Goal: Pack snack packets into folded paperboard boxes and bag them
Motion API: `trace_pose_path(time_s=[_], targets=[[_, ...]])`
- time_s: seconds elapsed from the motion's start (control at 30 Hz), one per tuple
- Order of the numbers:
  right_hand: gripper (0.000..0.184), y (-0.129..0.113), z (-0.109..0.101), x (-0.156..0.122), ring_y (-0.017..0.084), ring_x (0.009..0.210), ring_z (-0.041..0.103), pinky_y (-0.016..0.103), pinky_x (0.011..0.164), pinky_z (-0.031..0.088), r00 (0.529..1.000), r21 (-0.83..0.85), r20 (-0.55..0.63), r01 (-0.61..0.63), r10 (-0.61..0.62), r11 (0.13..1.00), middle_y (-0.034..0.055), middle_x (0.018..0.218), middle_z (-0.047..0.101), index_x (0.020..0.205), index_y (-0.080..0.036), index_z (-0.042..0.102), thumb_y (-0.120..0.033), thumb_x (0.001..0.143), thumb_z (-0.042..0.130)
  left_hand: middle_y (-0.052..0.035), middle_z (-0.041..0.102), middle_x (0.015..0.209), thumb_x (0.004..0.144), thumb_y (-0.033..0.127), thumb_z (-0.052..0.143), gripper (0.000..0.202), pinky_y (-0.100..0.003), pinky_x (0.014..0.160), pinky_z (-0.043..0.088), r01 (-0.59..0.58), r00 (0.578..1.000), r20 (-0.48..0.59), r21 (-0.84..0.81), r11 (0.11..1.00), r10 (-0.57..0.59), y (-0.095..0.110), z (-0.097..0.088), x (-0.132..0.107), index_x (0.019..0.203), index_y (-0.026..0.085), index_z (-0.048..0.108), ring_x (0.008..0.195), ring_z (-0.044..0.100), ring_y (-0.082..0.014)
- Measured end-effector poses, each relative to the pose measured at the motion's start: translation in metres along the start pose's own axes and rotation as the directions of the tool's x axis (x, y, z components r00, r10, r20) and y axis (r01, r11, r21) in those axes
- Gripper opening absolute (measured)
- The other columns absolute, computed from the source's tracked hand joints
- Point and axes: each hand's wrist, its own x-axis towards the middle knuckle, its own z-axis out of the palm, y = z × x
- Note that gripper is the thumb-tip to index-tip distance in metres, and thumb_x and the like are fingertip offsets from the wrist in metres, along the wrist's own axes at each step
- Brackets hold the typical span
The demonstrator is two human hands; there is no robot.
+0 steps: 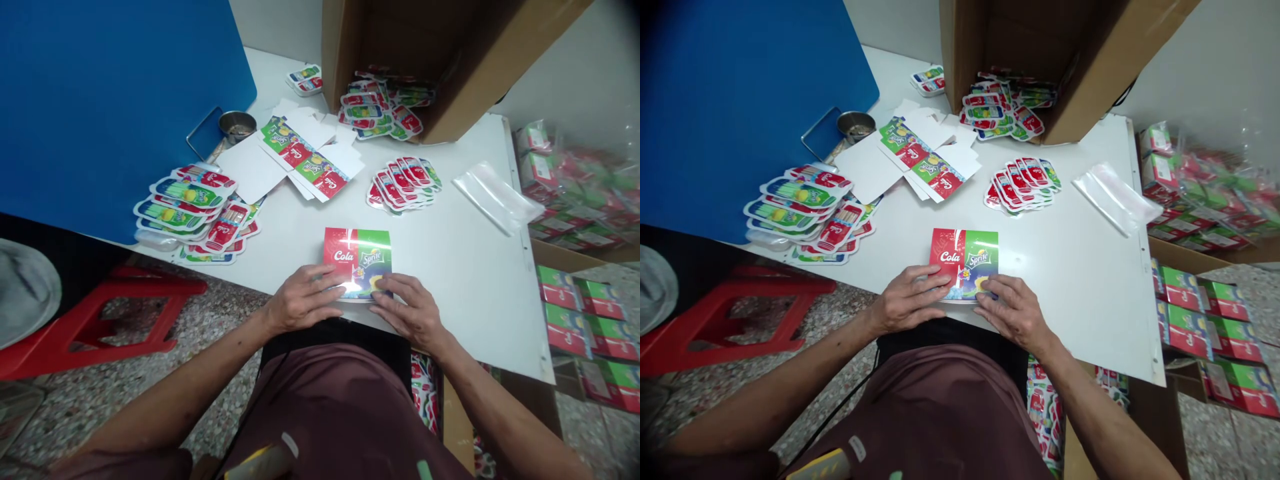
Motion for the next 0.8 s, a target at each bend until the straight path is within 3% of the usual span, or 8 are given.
trace_pose_path(time_s=[0.13,0.27,0.33,0.43,0.53,0.63,0.73,0.8], targets=[[0.072,0.000,0.015,-0.011,0.029,0.123,0.066,0.048,0.096,0.063,0.995,-0.081,-0.094,0.005,-0.012,0.997,0.0098,0.125,0.074,0.146,-0.032,0.060,-0.006,0.082,0.082,-0.0099,0.079,0.121,0.086,0.014,0.080,0.048,-0.046,0.101,0.058,0.021,0.992,-0.129,0.106,0.994,-0.007,0.000,0.014,-0.008,0.132,0.021,0.067,0.131,0.064,-0.0285],[0.074,0.001,0.016,-0.012,0.028,0.127,0.064,0.049,0.101,0.061,0.996,-0.064,-0.093,-0.008,0.002,0.998,0.0083,0.129,0.071,0.149,-0.036,0.056,-0.008,0.085,0.080,-0.0083,0.077,0.126,0.085,0.013,0.080,0.046,-0.053,0.106,0.056,0.080,0.986,-0.151,0.068,0.994,-0.069,0.001,0.020,-0.011,0.128,0.025,0.069,0.138,0.058,-0.0307],[0.081,0.004,0.014,-0.011,0.032,0.138,0.055,0.053,0.107,0.057,0.992,-0.025,-0.073,-0.104,0.102,0.994,0.0102,0.148,0.058,0.155,-0.038,0.048,-0.019,0.084,0.084,-0.0100,0.064,0.148,0.086,0.012,0.079,0.041,-0.058,0.112,0.052,0.181,0.969,-0.169,-0.013,0.983,-0.180,0.002,0.022,-0.015,0.124,0.026,0.072,0.147,0.049,-0.0339],[0.094,0.008,0.019,-0.013,0.037,0.152,0.039,0.058,0.114,0.050,0.953,0.062,-0.011,-0.302,0.304,0.951,0.0124,0.168,0.031,0.163,-0.038,0.030,-0.037,0.086,0.084,-0.0134,0.034,0.170,0.089,0.013,0.077,0.039,-0.053,0.115,0.051,0.342,0.918,-0.163,-0.144,0.929,-0.363,0.007,0.026,-0.022,0.126,0.023,0.072,0.150,0.045,-0.0356],[0.084,0.004,0.028,-0.013,0.033,0.149,0.044,0.055,0.117,0.047,0.919,0.113,0.026,-0.393,0.393,0.912,0.0130,0.163,0.039,0.164,-0.036,0.026,-0.039,0.095,0.073,-0.0132,0.037,0.168,0.091,0.013,0.074,0.039,-0.045,0.114,0.054,0.419,0.876,-0.181,-0.175,0.891,-0.448,0.018,0.027,-0.018,0.128,0.023,0.072,0.145,0.052,-0.0321],[0.068,-0.010,0.023,0.005,0.030,0.132,0.060,0.047,0.106,0.056,0.870,0.119,-0.058,-0.481,0.490,0.868,0.0138,0.148,0.056,0.159,-0.031,0.036,-0.042,0.099,0.065,-0.0096,0.055,0.157,0.092,0.019,0.074,0.029,-0.040,0.111,0.056,0.533,0.803,-0.207,-0.173,0.828,-0.560,0.026,0.012,0.013,0.121,0.024,0.076,0.133,0.064,-0.0272],[0.049,-0.019,-0.001,0.045,0.025,0.102,0.070,0.037,0.083,0.060,0.760,0.101,-0.072,-0.638,0.646,0.763,0.0122,0.127,0.069,0.144,-0.027,0.055,-0.051,0.101,0.058,-0.0056,0.073,0.130,0.093,0.032,0.074,0.023,-0.039,0.109,0.056,0.671,0.712,-0.130,-0.165,0.723,-0.690,0.015,-0.012,0.063,0.115,0.027,0.078,0.120,0.070,-0.0246],[0.046,-0.013,-0.017,0.077,0.024,0.091,0.069,0.038,0.083,0.057,0.683,0.038,-0.024,-0.729,0.730,0.683,0.0102,0.111,0.073,0.131,-0.025,0.065,-0.058,0.101,0.054,-0.0062,0.073,0.122,0.092,0.043,0.072,0.024,-0.040,0.107,0.055,0.692,0.710,-0.054,-0.128,0.710,-0.702,-0.005,-0.022,0.096,0.108,0.027,0.080,0.116,0.070,-0.0259]])
